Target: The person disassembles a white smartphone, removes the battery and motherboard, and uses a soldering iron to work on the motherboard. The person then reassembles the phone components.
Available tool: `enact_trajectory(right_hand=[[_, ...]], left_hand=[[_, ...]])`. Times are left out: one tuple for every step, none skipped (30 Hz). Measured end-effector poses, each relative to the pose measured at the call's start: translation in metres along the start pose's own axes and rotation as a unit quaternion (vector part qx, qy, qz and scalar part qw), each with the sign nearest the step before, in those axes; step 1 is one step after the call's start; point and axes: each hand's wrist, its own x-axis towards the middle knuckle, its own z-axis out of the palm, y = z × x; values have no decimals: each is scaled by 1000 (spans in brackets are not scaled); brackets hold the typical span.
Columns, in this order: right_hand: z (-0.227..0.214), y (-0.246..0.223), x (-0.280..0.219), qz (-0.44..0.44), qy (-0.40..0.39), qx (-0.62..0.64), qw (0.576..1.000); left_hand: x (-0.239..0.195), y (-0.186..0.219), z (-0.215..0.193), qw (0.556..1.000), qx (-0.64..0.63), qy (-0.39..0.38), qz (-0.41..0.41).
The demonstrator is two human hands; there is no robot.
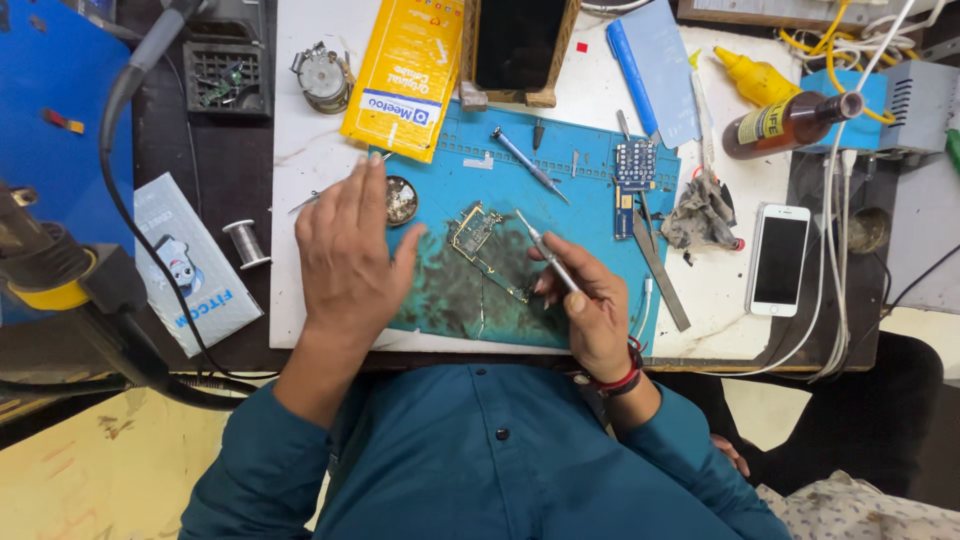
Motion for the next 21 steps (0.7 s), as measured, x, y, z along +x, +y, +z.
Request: enact_trajectory(right_hand=[[-1,-1,1,7,-2,13,1000],[-2,-1,2,29,26,-15,999],[-2,-1,3,53,53,-43,996],[-1,0,4,77,79,-71,991],[1,2,5,66,84,-107,988],[4,4,7,56,88,-144,984],[7,4,10,44,92,-182,978],[9,4,13,26,93,-258,961],[12,2,15,9,95,-332,938],[13,0,18,-9,96,-404,909],[14,-3,20,-44,81,-437,895],[16,-6,22,-79,64,-469,878],[19,-8,27,-117,46,-497,859],[22,-11,30,-125,43,-491,861],[25,-13,31,-130,40,-486,863],[27,-15,32,-136,37,-481,865],[27,-16,33,-133,38,-486,863],[28,-16,33,-131,39,-490,861],[28,-16,33,-127,40,-495,859],[27,-16,32,-120,39,-496,859],[27,-15,32,-113,36,-496,860]], left_hand=[[-3,4,2,1000,3,18,14],[-6,8,4,999,5,36,29],[-9,12,7,999,-27,24,41],[-12,18,10,997,-59,13,53],[-15,23,13,994,-90,1,64],[-18,28,16,994,-95,-2,62],[-20,33,19,993,-101,-5,61],[-20,36,22,992,-108,-7,60],[-20,35,22,992,-107,-10,61],[-21,34,23,992,-105,-12,62],[-21,33,23,993,-103,-16,63],[-22,34,23,992,-97,-17,74],[-21,35,24,993,-87,-15,85],[-19,36,24,992,-77,-13,95],[-19,35,24,992,-77,-15,96],[-19,35,23,992,-76,-16,98],[-19,36,24,992,-79,-18,100],[-18,36,25,992,-79,-19,99],[-19,36,25,992,-80,-20,98],[-20,36,25,992,-80,-22,97],[-20,36,25,992,-81,-26,96]])
